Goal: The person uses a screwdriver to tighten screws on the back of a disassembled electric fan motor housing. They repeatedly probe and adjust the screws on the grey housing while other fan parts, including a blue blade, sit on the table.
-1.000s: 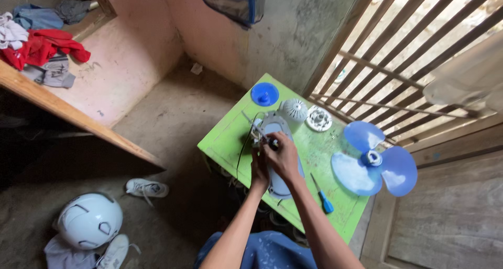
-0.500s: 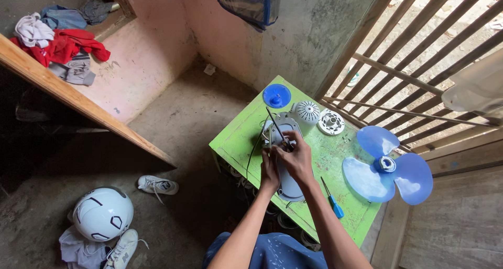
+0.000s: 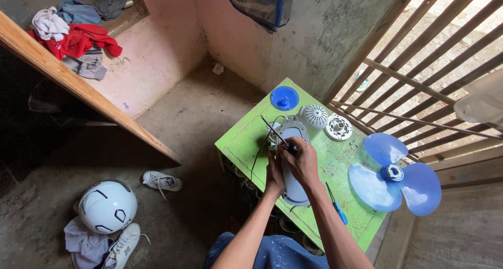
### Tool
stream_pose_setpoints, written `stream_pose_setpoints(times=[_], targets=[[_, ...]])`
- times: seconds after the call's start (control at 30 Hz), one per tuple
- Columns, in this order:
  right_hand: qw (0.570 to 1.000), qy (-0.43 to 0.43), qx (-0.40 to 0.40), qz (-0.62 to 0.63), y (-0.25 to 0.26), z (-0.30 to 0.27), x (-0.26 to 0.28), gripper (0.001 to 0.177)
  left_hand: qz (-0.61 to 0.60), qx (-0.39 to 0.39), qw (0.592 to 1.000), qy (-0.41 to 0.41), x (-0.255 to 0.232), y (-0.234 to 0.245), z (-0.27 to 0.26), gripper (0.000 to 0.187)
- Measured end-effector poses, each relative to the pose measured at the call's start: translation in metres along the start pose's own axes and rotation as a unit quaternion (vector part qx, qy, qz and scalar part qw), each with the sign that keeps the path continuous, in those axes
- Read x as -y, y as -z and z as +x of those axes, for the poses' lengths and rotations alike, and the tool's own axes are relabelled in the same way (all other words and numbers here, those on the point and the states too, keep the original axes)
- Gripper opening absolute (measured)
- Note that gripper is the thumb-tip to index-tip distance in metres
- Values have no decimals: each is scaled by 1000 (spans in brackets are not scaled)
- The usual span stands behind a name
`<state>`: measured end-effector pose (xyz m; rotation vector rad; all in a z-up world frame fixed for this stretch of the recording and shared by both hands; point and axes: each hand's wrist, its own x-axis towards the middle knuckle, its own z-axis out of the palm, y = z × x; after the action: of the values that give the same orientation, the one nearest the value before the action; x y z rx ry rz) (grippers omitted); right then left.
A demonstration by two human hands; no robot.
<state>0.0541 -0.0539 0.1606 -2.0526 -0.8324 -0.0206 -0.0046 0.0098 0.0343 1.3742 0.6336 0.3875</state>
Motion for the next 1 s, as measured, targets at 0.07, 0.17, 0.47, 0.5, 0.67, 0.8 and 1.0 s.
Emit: stream_pose_setpoints(times=[0.07, 0.17, 0.47, 0.5, 0.67, 0.8, 1.0], targets=[[1000, -14, 3, -1, -1, 1, 1, 22, 10, -1, 1000, -19, 4, 1, 2, 56], [997, -75, 9, 7, -2, 2, 0, 22, 3, -4, 999, -53, 9, -1, 4, 56], [996, 10, 89, -19, 3, 12, -12, 24, 34, -15, 998, -60, 0, -3, -8, 44], [992, 14, 123, -19, 6, 17, -12, 22, 30, -14, 998, -59, -3, -3, -9, 43], [967, 123, 208, -77, 22, 40, -8, 23, 5, -20, 997, -78, -17, -3, -13, 42], [966, 127, 212, -71, 25, 46, 0, 19, -32, -19, 999, -7, -27, 0, -13, 46], [966, -74, 184, -166, 6, 36, -3, 35, -10, -27, 991, -129, -24, -3, -11, 50]])
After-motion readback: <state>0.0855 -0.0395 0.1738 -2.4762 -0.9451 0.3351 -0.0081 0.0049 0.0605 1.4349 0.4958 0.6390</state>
